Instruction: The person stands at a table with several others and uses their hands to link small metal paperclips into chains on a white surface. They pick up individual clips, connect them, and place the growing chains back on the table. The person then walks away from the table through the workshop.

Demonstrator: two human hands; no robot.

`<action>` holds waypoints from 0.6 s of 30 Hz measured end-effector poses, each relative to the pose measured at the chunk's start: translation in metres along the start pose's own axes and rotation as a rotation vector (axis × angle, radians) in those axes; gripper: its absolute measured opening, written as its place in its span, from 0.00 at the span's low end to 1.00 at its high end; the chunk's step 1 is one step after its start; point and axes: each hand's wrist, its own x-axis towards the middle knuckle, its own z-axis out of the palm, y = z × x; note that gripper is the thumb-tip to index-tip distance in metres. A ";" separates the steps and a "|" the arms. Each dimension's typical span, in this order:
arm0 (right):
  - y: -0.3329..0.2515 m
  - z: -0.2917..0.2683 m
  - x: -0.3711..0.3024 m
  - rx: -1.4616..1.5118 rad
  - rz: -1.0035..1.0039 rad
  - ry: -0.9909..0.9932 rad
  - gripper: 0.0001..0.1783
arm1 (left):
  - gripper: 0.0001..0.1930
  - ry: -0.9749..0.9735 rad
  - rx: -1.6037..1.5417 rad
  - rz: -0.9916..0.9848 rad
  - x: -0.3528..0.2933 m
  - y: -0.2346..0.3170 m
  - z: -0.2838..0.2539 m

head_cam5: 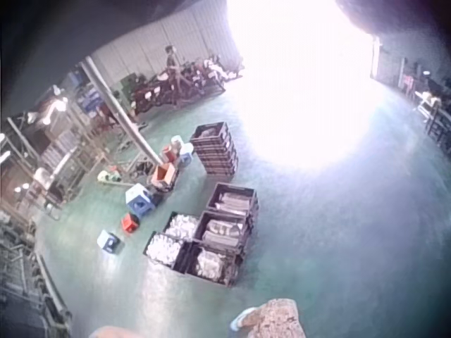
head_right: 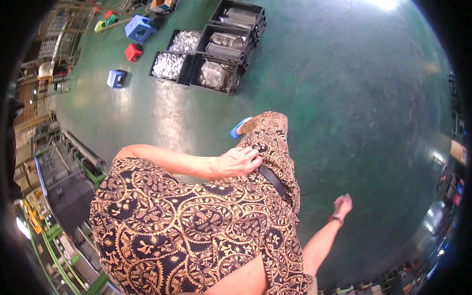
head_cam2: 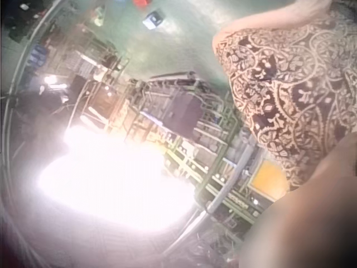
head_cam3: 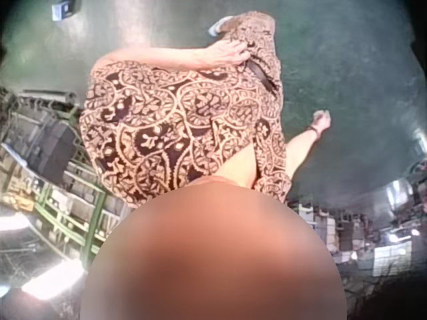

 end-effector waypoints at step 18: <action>-0.128 -0.076 0.275 -0.171 0.343 -0.221 0.10 | 0.13 0.042 0.028 0.150 0.455 -0.026 -0.047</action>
